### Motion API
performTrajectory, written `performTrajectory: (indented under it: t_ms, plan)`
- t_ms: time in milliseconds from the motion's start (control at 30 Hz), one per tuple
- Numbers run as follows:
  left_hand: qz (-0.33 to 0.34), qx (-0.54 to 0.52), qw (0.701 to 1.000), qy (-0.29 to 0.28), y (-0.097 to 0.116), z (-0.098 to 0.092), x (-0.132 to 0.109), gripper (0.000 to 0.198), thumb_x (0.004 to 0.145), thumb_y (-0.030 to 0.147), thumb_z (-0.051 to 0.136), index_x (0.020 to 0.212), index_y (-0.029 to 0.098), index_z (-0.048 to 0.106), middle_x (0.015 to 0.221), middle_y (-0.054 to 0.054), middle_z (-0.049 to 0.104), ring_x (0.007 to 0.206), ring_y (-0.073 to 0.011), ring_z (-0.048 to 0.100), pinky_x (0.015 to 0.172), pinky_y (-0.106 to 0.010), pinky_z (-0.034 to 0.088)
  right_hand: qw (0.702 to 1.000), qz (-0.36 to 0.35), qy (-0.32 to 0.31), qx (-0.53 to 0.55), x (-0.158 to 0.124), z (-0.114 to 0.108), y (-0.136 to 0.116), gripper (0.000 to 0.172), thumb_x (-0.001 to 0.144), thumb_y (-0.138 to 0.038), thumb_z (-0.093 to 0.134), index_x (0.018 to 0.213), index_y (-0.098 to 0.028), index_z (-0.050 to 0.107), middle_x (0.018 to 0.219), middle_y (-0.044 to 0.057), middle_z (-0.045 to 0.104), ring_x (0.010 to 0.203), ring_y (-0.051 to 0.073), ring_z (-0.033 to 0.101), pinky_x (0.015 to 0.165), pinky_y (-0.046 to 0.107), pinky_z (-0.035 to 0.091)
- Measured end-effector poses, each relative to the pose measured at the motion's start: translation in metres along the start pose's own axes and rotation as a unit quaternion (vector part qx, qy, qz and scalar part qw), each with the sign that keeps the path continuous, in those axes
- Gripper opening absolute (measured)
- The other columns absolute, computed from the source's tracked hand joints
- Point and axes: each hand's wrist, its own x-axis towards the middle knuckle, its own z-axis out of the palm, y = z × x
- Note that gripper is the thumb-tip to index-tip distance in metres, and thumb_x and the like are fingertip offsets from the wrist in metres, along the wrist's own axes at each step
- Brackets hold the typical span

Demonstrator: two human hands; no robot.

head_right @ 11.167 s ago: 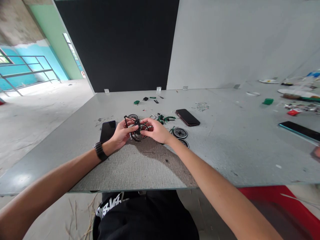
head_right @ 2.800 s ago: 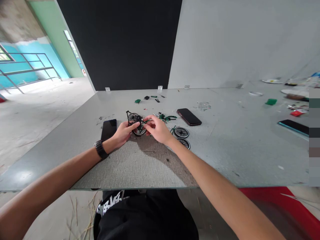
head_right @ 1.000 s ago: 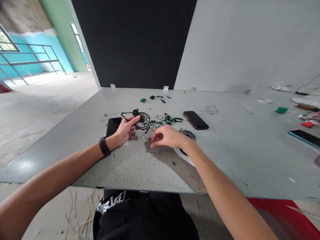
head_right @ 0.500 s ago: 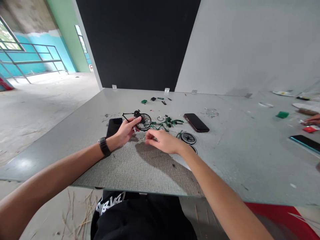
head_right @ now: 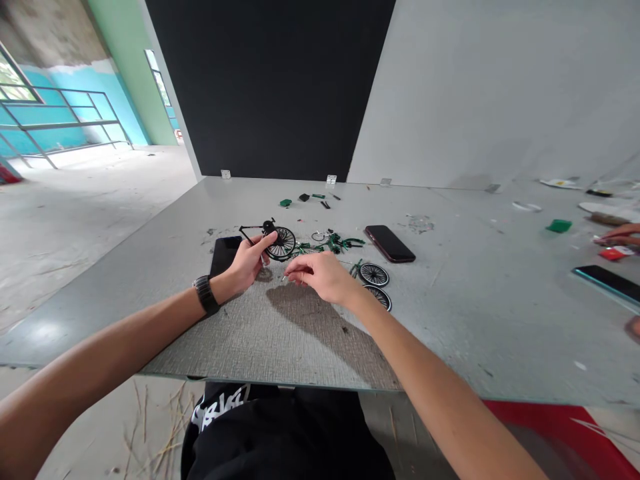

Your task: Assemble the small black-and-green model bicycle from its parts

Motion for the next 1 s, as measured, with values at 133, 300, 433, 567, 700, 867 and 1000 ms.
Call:
performTrajectory:
  t_ms: [133,300,433,567,700,867,1000]
  plan:
    - [-0.007,0.015,1.0,-0.003,0.001,0.002,-0.002,0.043,0.071,0.055,0.081,0.07,0.019,0.056,0.051,0.008,0.039,0.042,-0.0063,0.036,0.04,-0.024,0.021,1.0,0.001,0.019,-0.017,0.0,0.002,-0.002,0.012,0.091,-0.03,0.064,0.09,-0.024,0.074,0.079,0.001,0.077,0.068,0.015,0.07,0.063,0.03,0.054]
    - [0.003,0.029,0.999,-0.02,0.0,0.003,-0.002,0.044,0.073,0.055,0.079,0.07,0.019,0.056,0.054,0.007,0.041,0.042,-0.0056,0.037,0.039,-0.024,0.022,0.998,0.01,0.035,0.051,0.002,0.006,0.004,0.014,0.089,-0.032,0.066,0.095,-0.023,0.074,0.081,0.002,0.077,0.072,0.016,0.073,0.071,0.033,0.06]
    - [0.003,0.032,0.999,-0.026,-0.001,0.003,-0.002,0.043,0.074,0.055,0.079,0.071,0.017,0.058,0.056,0.006,0.044,0.044,-0.0056,0.039,0.04,-0.022,0.026,0.998,0.003,0.04,0.057,0.002,0.008,0.003,0.013,0.09,-0.032,0.065,0.096,-0.022,0.072,0.082,0.002,0.077,0.077,0.017,0.073,0.075,0.034,0.06]
    - [0.0,0.029,0.999,-0.023,-0.001,0.004,-0.002,0.042,0.074,0.054,0.08,0.071,0.017,0.06,0.056,0.005,0.044,0.043,-0.0054,0.039,0.039,-0.022,0.026,0.994,-0.044,0.073,-0.069,0.0,0.012,-0.005,0.011,0.094,-0.027,0.061,0.092,-0.023,0.071,0.077,0.0,0.075,0.071,0.015,0.07,0.069,0.031,0.054]
    - [0.012,0.006,0.999,-0.029,-0.002,0.004,-0.001,0.041,0.073,0.052,0.08,0.069,0.017,0.06,0.057,0.005,0.046,0.044,-0.0048,0.04,0.041,-0.022,0.027,0.967,-0.146,0.147,-0.148,-0.001,0.021,-0.011,0.012,0.094,-0.021,0.063,0.089,-0.024,0.073,0.096,0.002,0.075,0.082,0.015,0.069,0.075,0.03,0.053]
    - [0.004,0.016,0.999,-0.03,-0.001,0.004,-0.003,0.041,0.073,0.052,0.08,0.066,0.017,0.059,0.054,0.005,0.045,0.043,-0.0055,0.039,0.041,-0.023,0.025,0.953,-0.182,0.181,-0.163,0.0,0.031,-0.013,0.012,0.094,-0.019,0.062,0.091,-0.023,0.073,0.094,0.004,0.073,0.081,0.016,0.067,0.075,0.03,0.053]
    - [0.002,0.013,0.999,-0.033,0.001,0.005,-0.005,0.041,0.073,0.051,0.08,0.065,0.018,0.058,0.054,0.005,0.045,0.043,-0.0059,0.04,0.042,-0.023,0.027,0.943,-0.213,0.181,-0.182,0.002,0.032,-0.012,0.012,0.094,-0.018,0.062,0.089,-0.022,0.073,0.092,0.005,0.074,0.088,0.019,0.067,0.082,0.033,0.053]
